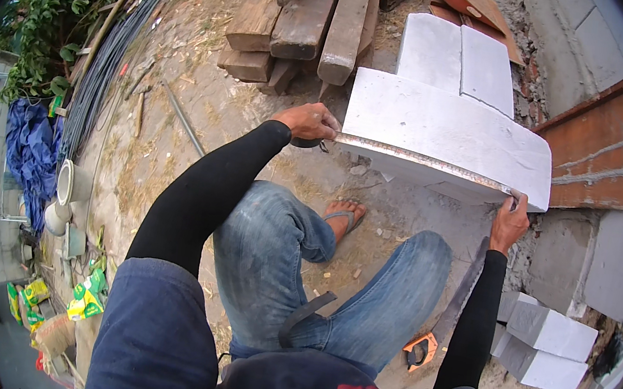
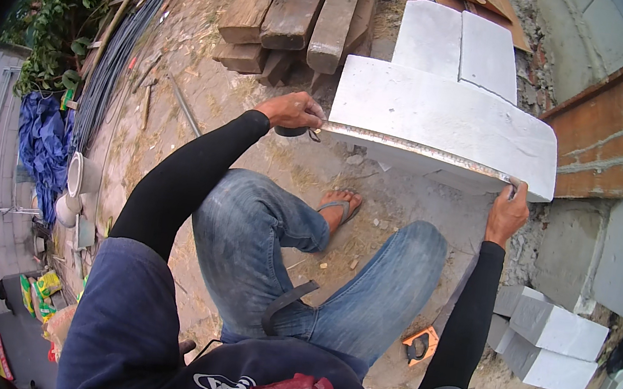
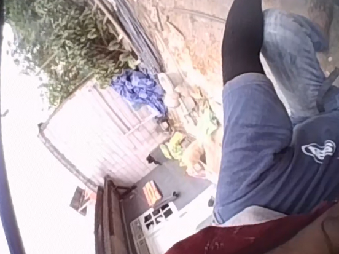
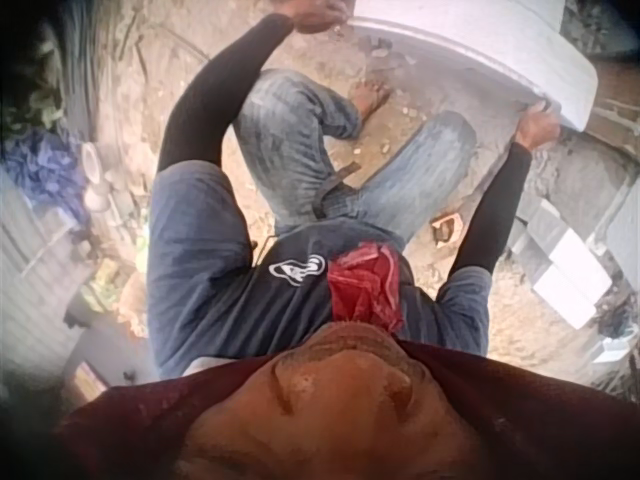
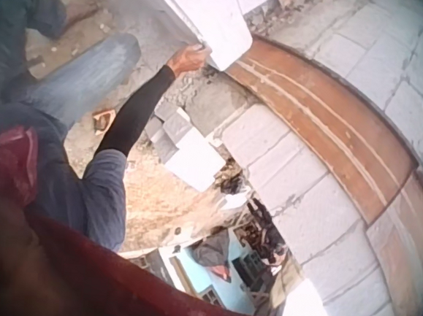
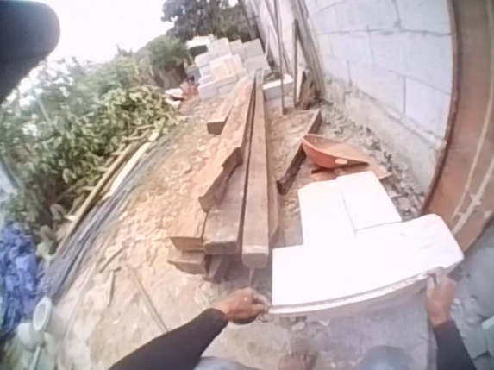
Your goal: The person measures a stack of white bricks using a tape measure and marks one with a pencil before sawing it by hand.
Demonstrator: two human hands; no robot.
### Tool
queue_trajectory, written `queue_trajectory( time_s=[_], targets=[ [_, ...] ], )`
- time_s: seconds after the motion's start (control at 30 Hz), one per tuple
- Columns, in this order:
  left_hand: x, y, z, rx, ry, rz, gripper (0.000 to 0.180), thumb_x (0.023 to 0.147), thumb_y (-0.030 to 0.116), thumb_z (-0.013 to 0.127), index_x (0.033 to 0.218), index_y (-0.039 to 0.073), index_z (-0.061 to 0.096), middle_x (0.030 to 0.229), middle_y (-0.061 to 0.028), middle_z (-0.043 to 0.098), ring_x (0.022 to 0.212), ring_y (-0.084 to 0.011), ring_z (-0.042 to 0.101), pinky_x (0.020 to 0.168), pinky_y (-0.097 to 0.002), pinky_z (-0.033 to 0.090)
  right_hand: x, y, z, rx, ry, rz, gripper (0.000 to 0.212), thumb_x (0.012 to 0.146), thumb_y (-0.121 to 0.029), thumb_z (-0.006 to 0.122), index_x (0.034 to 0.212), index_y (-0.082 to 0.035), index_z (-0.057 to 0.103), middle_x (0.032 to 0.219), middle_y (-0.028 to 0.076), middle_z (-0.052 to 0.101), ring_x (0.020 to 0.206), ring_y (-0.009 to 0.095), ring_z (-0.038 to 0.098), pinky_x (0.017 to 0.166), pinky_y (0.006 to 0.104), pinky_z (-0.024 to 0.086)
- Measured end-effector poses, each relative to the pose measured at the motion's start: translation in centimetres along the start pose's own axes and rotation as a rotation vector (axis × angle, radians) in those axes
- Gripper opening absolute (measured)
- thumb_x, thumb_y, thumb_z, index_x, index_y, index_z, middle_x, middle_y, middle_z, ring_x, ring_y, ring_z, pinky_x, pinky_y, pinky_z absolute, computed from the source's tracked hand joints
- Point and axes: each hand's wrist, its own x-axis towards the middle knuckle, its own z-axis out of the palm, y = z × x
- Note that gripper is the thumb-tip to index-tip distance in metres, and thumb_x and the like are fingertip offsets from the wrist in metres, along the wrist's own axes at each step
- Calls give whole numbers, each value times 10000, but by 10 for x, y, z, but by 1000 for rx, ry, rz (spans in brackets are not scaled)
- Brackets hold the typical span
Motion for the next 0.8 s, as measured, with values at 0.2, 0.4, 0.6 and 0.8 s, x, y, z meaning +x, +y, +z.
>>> queue_trajectory(
  time_s=[0.2, 0.4, 0.6, 0.8],
  targets=[
    [-1, -5, 6, 17, 20, 35, 312, 815, 288, 678, 1019, 57, 728, 919, -155, 723, 860, -279, 688, 802, -361, 517, -6, -1, 1, -25, -21, -14, 143, 877, -77, 623, 1017, -86, 647, 926, 152, 703, 864, 373, 669, 731, 434, 511],
    [-4, 5, 6, 32, 15, 35, 296, 831, 280, 658, 1025, 67, 722, 932, -150, 722, 872, -294, 685, 797, -377, 516, -8, 4, 2, -24, 12, -69, 138, 878, -86, 633, 1014, -87, 657, 927, 146, 706, 855, 369, 673, 721, 436, 514],
    [-5, 7, 8, 52, 19, 4, 301, 837, 280, 651, 1043, 70, 715, 949, -157, 718, 895, -300, 683, 803, -386, 515, -9, 7, 5, -54, 20, -74, 132, 887, -103, 635, 1014, -96, 669, 901, 144, 709, 823, 365, 678, 692, 430, 518],
    [-1, 2, 12, 73, 33, 23, 304, 830, 281, 640, 1044, 77, 714, 966, -144, 717, 905, -315, 678, 804, -388, 515, -11, 4, 8, -29, 74, -87, 114, 892, -125, 639, 995, -97, 678, 885, 145, 706, 797, 359, 678, 669, 428, 513]
  ],
)
